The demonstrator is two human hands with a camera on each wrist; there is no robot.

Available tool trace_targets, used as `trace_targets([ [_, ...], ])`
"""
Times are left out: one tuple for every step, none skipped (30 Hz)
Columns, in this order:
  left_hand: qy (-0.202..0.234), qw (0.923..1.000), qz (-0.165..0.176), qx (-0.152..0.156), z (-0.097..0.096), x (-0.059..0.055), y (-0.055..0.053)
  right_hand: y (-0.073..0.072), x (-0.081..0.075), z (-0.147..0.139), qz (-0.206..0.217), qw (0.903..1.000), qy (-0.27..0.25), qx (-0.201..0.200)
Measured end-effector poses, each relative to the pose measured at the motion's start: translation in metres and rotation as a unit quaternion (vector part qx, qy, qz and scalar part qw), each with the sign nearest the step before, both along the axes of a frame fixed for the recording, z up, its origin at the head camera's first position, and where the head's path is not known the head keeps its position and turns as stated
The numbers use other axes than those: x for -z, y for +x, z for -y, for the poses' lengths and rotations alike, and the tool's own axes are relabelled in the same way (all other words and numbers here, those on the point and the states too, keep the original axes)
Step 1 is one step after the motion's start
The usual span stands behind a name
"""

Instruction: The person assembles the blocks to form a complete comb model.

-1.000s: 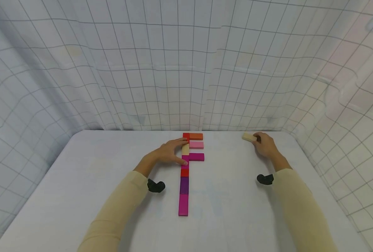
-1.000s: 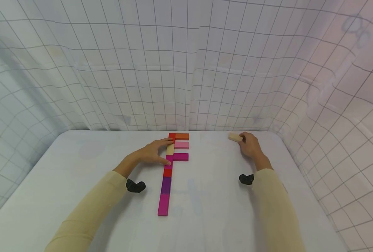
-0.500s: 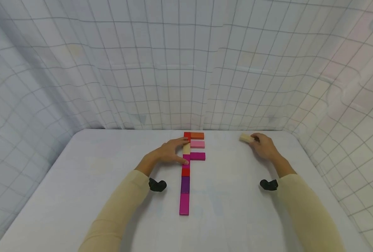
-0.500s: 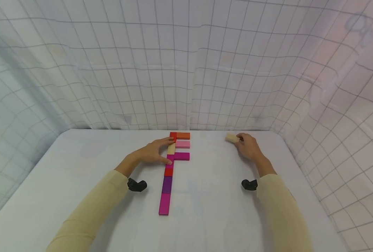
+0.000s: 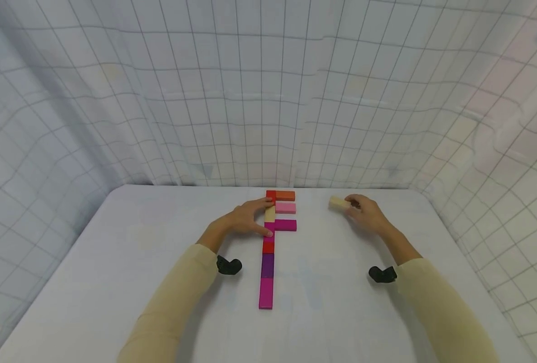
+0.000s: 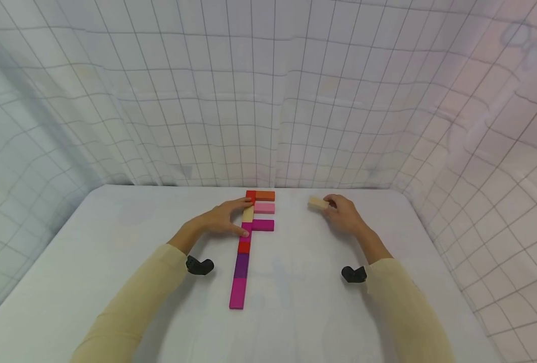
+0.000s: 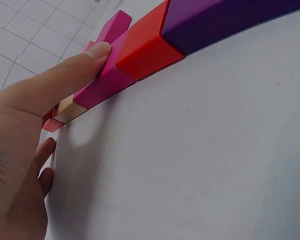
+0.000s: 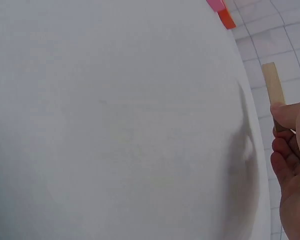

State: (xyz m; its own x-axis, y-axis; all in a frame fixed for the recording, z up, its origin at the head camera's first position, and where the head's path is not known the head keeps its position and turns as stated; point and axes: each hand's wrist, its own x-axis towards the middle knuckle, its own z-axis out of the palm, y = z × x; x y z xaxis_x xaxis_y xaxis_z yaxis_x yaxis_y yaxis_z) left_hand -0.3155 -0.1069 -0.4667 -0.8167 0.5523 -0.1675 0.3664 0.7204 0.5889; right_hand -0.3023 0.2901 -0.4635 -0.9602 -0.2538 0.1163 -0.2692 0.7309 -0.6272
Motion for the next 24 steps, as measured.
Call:
trace_targets([
  [-0.001, 1.0, 0.0, 0.0, 0.0, 0.0, 0.0, 0.002, 0.0, 0.004, 0.001, 1.0, -0.004, -0.007],
  [0.0, 1.0, 0.0, -0.001, 0.0, 0.0, 0.001, 0.004, 0.0, 0.008, 0.001, 0.9999, -0.008, -0.015],
  [0.0, 1.0, 0.0, -0.001, 0.001, 0.0, 0.002, 0.006, 0.0, 0.011, 0.001, 0.9997, -0.009, -0.023],
  [0.002, 1.0, -0.001, 0.0, 0.001, 0.0, 0.002, 0.007, 0.0, 0.015, -0.001, 0.9995, -0.011, -0.029],
  [0.002, 1.0, -0.002, 0.0, 0.001, 0.0, 0.002, 0.008, 0.0, 0.018, -0.004, 0.9992, -0.012, -0.037],
  [0.003, 1.0, -0.001, 0.0, 0.001, 0.0, 0.003, 0.009, 0.0, 0.02, -0.006, 0.999, -0.012, -0.043],
  [0.005, 1.0, 0.0, 0.0, 0.001, 0.0, 0.003, 0.01, 0.0, 0.023, -0.01, 0.9986, -0.012, -0.05],
  [0.006, 1.0, 0.0, 0.001, 0.001, 0.0, 0.002, 0.01, 0.0, 0.024, -0.012, 0.9984, -0.012, -0.054],
  [0.005, 1.0, 0.001, 0.002, 0.001, 0.0, 0.002, 0.011, 0.0, 0.026, -0.013, 0.9982, -0.012, -0.057],
  [0.005, 1.0, 0.002, 0.004, 0.001, 0.0, 0.002, 0.012, 0.0, 0.027, -0.014, 0.998, -0.013, -0.06],
  [0.005, 1.0, 0.002, 0.004, 0.001, 0.0, 0.002, 0.012, -0.001, 0.029, -0.014, 0.9978, -0.015, -0.062],
  [0.008, 1.0, 0.003, 0.004, 0.001, 0.0, 0.001, 0.013, -0.001, 0.03, -0.015, 0.9977, -0.016, -0.064],
  [0.01, 0.9999, 0.002, 0.005, 0.001, 0.001, 0.001, 0.013, -0.001, 0.031, -0.016, 0.9976, -0.017, -0.065],
  [0.01, 0.9999, -0.001, 0.006, 0.001, 0.001, 0.0, 0.013, -0.001, 0.032, -0.016, 0.9975, -0.018, -0.066],
  [0.011, 0.9999, -0.002, 0.006, 0.001, 0.001, 0.0, 0.014, -0.002, 0.034, -0.017, 0.9974, -0.019, -0.068],
  [0.013, 0.9999, -0.003, 0.006, 0.001, 0.001, 0.0, 0.014, -0.002, 0.035, -0.017, 0.9971, -0.021, -0.071],
  [0.014, 0.9999, -0.004, 0.006, 0.001, 0.002, -0.001, 0.015, -0.002, 0.036, -0.018, 0.9969, -0.02, -0.074],
  [0.014, 0.9999, -0.006, 0.008, 0.001, 0.002, -0.001, 0.015, -0.003, 0.038, -0.019, 0.9967, -0.02, -0.077],
  [0.012, 0.9999, -0.007, 0.008, 0.001, 0.002, -0.001, 0.016, -0.003, 0.039, -0.019, 0.9964, -0.02, -0.08],
  [0.012, 0.9999, -0.007, 0.009, 0.001, 0.003, -0.001, 0.016, -0.003, 0.041, -0.019, 0.996, -0.021, -0.084],
  [0.011, 0.9999, -0.006, 0.009, 0.001, 0.002, -0.001, 0.017, -0.004, 0.043, -0.019, 0.9956, -0.023, -0.089],
  [0.011, 0.9999, -0.005, 0.008, 0.001, 0.002, -0.001, 0.017, -0.004, 0.045, -0.019, 0.9953, -0.023, -0.093],
  [0.011, 0.9999, -0.004, 0.008, 0.001, 0.002, -0.001, 0.018, -0.004, 0.047, -0.019, 0.995, -0.023, -0.096],
  [0.011, 0.9999, -0.003, 0.007, 0.001, 0.002, -0.001, 0.018, -0.004, 0.049, -0.018, 0.9946, -0.023, -0.099],
])
